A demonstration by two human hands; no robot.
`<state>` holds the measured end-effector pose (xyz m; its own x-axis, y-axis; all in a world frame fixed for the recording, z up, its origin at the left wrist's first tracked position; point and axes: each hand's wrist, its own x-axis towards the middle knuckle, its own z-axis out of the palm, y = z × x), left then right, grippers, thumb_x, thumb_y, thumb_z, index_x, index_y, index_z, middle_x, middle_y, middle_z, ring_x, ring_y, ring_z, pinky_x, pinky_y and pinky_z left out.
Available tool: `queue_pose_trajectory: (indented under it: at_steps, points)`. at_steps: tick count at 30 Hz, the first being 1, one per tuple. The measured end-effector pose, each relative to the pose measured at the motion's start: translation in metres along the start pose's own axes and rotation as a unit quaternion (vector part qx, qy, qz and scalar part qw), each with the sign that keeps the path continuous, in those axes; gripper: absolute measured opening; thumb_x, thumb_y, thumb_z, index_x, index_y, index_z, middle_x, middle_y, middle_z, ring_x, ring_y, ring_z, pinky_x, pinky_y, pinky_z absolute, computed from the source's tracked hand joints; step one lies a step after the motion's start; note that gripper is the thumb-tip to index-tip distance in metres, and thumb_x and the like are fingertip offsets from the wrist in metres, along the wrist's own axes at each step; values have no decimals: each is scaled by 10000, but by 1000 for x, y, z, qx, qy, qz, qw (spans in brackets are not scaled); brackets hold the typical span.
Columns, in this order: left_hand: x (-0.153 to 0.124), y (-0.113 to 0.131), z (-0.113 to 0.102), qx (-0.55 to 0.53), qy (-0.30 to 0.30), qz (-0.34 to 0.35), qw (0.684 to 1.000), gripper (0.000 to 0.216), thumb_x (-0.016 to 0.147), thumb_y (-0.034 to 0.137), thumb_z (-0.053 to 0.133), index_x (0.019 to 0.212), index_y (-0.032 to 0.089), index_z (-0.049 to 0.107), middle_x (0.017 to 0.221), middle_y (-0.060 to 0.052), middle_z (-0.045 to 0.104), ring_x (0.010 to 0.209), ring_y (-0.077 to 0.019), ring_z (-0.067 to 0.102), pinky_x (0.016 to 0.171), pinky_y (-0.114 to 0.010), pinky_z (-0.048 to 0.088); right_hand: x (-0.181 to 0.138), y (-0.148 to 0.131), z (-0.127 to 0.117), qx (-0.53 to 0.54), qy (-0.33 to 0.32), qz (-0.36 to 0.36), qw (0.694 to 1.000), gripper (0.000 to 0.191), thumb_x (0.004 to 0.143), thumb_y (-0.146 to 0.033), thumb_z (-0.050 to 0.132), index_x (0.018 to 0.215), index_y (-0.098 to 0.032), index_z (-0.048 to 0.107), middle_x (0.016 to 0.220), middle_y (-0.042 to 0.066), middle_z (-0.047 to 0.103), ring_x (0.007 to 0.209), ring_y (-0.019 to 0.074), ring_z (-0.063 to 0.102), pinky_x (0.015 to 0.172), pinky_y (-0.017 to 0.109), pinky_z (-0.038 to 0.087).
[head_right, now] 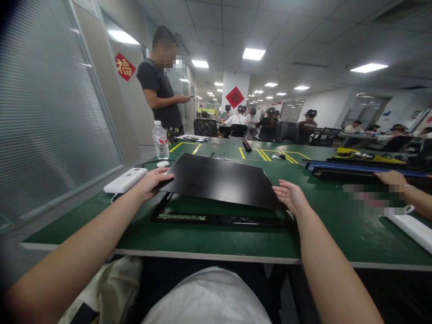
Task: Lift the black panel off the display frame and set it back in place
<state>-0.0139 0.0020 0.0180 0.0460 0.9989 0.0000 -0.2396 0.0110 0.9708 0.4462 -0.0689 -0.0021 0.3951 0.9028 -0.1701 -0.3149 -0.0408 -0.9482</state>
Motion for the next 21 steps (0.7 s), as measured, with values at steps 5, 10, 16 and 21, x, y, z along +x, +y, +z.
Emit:
queue_pose_trajectory:
  at_steps: [5,10,16,21]
  points:
    - [4,-5,-3,25,-5,5,1000,398,523,90,810,896,124,674,702,-39,734,583,-165,674,549,-252,516,0,1,-1,-54,24,-43,997,325,741,-208,575,1064,-240,546,742,86,731,652,217,692,546,276,522]
    - [2,-10,1,68,-9,5,998,407,498,132,823,868,137,652,701,-32,725,589,-181,668,554,-272,500,5,4,-6,-117,60,-81,988,333,717,-251,586,1050,-232,586,678,64,730,486,163,589,416,215,372]
    - [-1,-16,7,136,0,12,991,414,494,179,858,831,161,619,706,-33,732,648,-212,688,623,-305,512,8,9,-10,-161,89,-106,977,285,713,-279,590,990,-215,614,594,66,705,413,127,478,384,194,264]
    - [-1,-18,7,152,-19,-10,988,341,526,163,848,780,181,622,687,-44,739,652,-233,698,630,-312,513,5,9,-9,-181,109,-122,970,246,727,-305,604,946,-201,644,584,71,702,406,124,458,397,211,279]
